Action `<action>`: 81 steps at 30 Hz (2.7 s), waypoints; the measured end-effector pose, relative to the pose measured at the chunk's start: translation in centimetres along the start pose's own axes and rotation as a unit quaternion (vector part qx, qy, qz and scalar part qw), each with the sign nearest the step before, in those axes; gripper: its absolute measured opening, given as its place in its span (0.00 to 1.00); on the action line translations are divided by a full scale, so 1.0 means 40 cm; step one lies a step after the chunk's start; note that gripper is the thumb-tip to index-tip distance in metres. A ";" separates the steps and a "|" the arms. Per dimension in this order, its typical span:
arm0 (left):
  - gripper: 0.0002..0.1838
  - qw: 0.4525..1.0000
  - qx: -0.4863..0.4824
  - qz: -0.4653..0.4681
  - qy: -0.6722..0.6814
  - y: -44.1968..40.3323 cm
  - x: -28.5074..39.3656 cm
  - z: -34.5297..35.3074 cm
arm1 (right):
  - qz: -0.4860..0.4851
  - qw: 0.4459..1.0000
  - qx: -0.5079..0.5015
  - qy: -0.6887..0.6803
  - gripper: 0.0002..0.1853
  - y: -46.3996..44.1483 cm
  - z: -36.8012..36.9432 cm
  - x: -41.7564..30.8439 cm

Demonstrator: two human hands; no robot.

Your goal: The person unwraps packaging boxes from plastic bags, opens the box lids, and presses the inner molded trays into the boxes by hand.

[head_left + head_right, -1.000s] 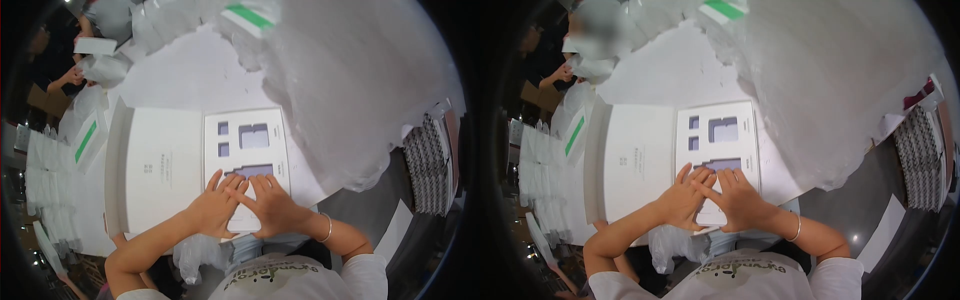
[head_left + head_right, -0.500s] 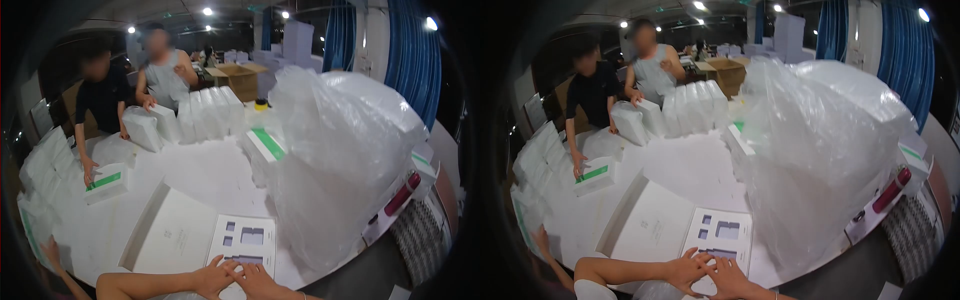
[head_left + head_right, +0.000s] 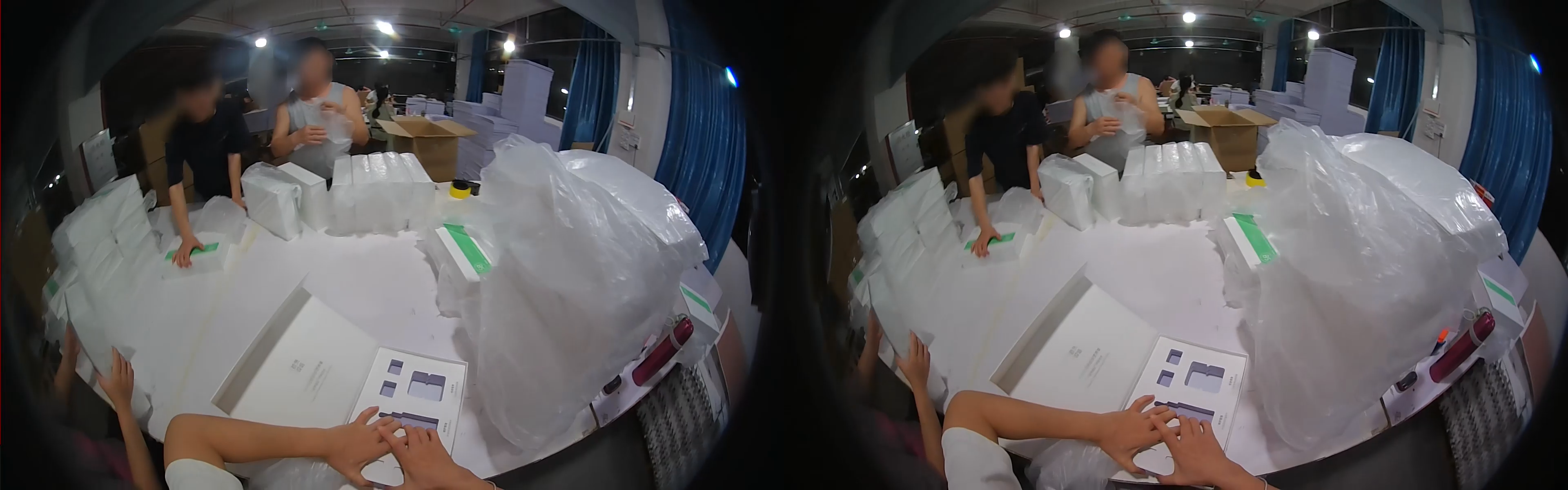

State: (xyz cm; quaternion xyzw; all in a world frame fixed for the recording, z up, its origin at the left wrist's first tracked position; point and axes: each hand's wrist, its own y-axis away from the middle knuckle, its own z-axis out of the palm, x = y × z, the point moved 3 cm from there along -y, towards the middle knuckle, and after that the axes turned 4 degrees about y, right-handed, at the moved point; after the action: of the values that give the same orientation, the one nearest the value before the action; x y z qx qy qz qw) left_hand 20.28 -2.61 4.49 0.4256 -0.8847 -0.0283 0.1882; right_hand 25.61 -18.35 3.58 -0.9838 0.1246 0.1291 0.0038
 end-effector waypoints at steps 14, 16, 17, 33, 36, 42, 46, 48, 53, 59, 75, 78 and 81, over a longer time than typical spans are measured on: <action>0.61 0.996 0.077 0.037 0.010 0.004 -0.025 0.046 | 0.015 1.000 0.001 0.020 0.61 -0.015 -0.011 -0.017; 0.61 0.994 0.097 0.039 0.010 0.006 -0.030 0.053 | 0.021 1.000 -0.015 0.018 0.62 -0.021 -0.016 -0.020; 0.59 0.993 0.105 0.044 0.029 0.004 -0.034 0.057 | 0.021 1.000 -0.016 0.008 0.63 -0.022 -0.021 -0.026; 0.59 0.992 0.106 0.063 0.033 0.003 -0.042 0.068 | 0.003 0.998 0.062 0.002 0.62 -0.017 -0.023 -0.050; 0.57 0.991 0.107 0.072 0.047 0.003 -0.038 0.065 | 0.001 0.998 0.069 0.006 0.62 -0.016 -0.023 -0.048; 0.59 0.982 0.158 0.093 0.045 -0.013 -0.051 0.089 | -0.008 0.997 0.072 -0.011 0.63 -0.018 -0.027 -0.048; 0.64 0.984 0.151 0.083 0.044 -0.007 -0.049 0.093 | -0.015 0.997 0.069 0.005 0.65 -0.018 -0.017 -0.043; 0.66 0.984 0.151 0.082 0.041 -0.009 -0.051 0.096 | -0.017 0.997 0.072 0.016 0.65 -0.017 -0.016 -0.043; 0.66 0.989 0.123 0.074 0.034 -0.017 -0.055 0.098 | -0.008 0.999 0.051 0.006 0.66 -0.024 -0.028 -0.050; 0.65 0.991 0.107 0.074 0.038 -0.018 -0.051 0.093 | -0.006 0.998 0.056 0.015 0.66 -0.021 -0.025 -0.051; 0.63 0.992 0.088 0.059 0.068 0.032 -0.008 0.031 | -0.041 0.998 0.046 0.021 0.62 -0.029 -0.053 -0.066; 0.63 0.992 0.093 0.058 0.061 0.012 -0.018 0.053 | -0.058 0.995 0.084 -0.015 0.60 -0.028 -0.054 -0.072; 0.54 0.993 0.065 0.093 0.027 0.017 0.012 -0.002 | -0.063 0.993 0.098 -0.019 0.59 -0.026 -0.053 -0.073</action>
State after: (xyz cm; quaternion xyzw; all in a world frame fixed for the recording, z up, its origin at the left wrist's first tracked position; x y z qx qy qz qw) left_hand 19.51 -2.55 4.86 0.3535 -0.9150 0.0580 0.1857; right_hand 23.67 -16.70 6.34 -0.9819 0.0739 0.1347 0.1103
